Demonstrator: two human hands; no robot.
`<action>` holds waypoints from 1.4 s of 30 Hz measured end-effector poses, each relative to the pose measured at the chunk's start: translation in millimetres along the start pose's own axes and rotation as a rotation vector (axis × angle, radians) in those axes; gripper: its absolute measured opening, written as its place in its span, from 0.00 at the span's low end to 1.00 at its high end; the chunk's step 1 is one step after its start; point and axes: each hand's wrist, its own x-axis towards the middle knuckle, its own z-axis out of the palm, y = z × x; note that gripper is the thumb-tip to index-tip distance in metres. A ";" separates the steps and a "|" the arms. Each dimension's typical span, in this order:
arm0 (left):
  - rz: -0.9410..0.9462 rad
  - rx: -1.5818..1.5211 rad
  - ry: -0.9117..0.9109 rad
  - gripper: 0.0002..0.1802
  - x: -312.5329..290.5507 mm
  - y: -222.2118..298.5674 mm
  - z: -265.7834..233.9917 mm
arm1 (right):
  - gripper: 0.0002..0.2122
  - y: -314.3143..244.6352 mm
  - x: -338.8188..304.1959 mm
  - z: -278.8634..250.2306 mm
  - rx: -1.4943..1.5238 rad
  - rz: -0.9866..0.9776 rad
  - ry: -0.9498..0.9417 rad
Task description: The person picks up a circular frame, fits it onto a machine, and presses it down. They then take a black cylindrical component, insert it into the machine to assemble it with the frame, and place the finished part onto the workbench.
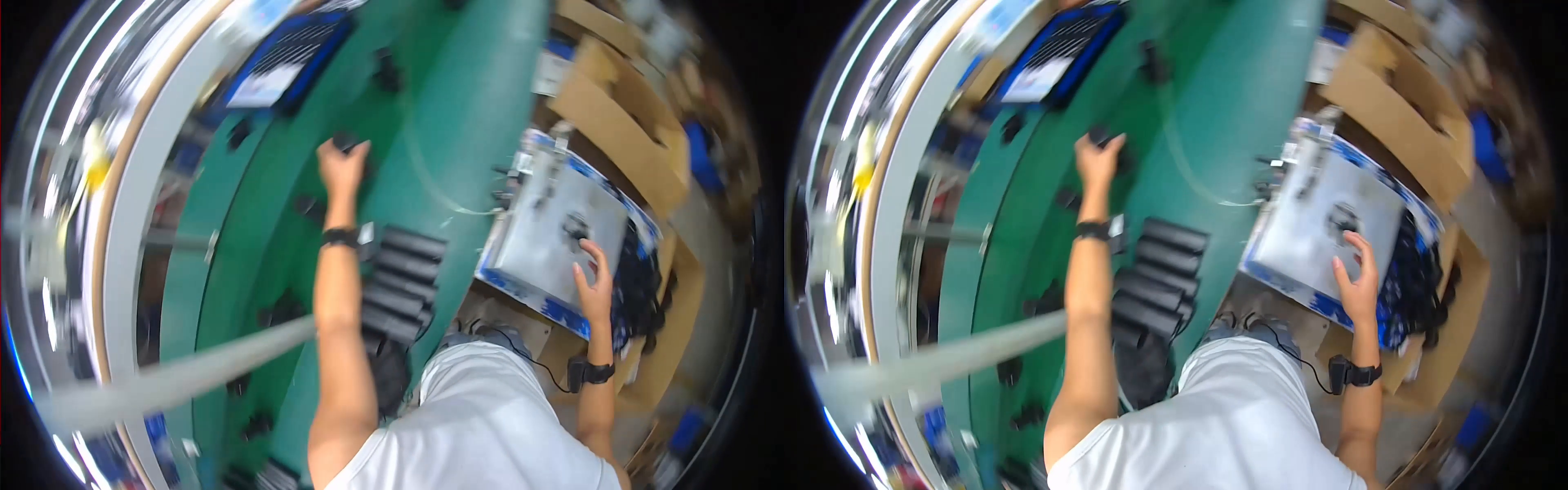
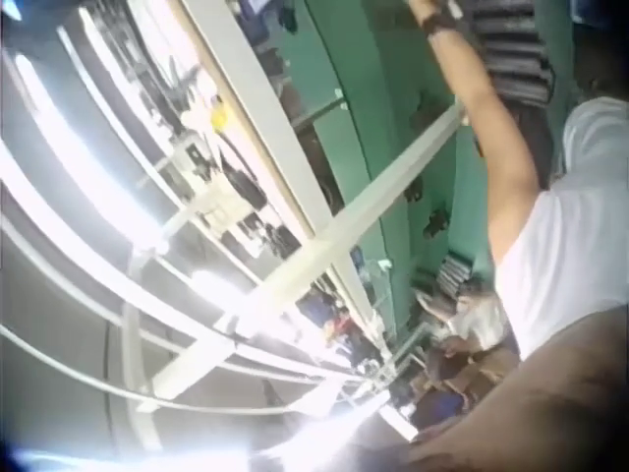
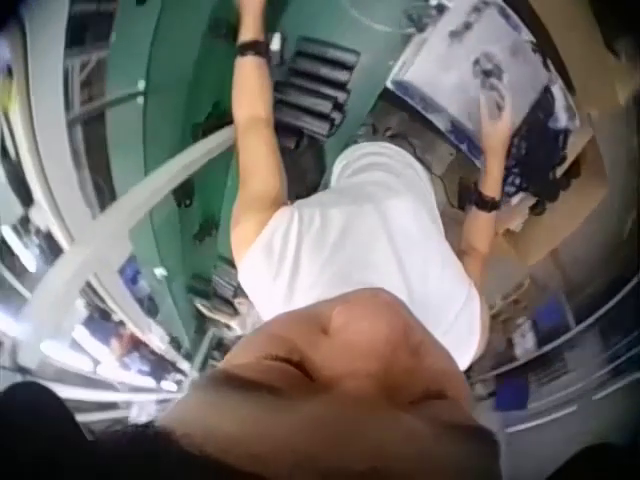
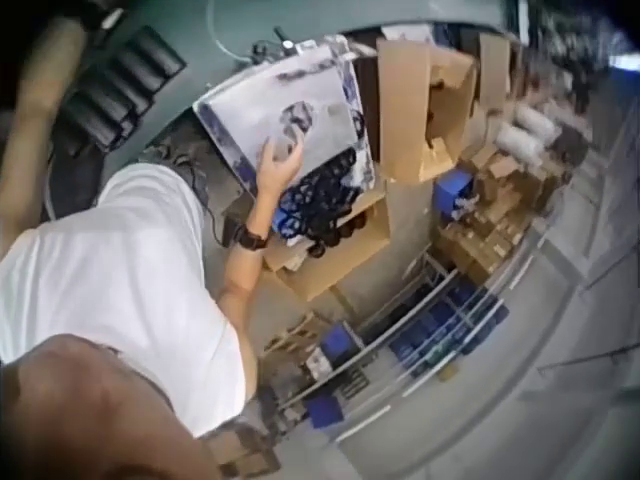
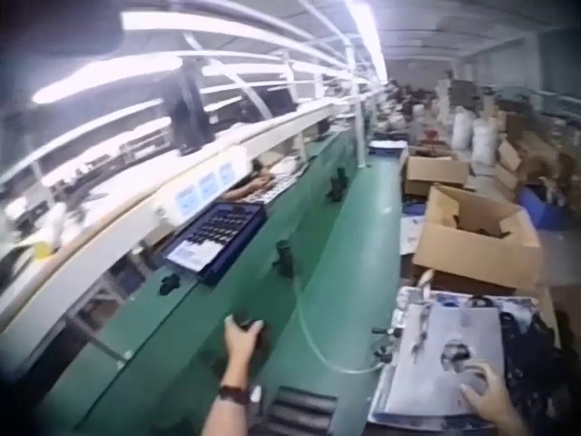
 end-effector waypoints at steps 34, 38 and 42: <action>0.315 -0.238 -1.226 0.10 -311.3 175.2 77.9 | 0.16 319.1 -122.4 -48.3 -0.107 1.121 0.528; 0.261 -0.277 -1.298 0.11 -316.3 190.4 78.5 | 0.13 245.7 -139.6 -62.8 0.036 0.822 0.657; 0.328 -0.373 -1.347 0.20 -326.5 218.5 98.3 | 0.12 118.8 -128.6 -85.9 0.059 0.525 0.619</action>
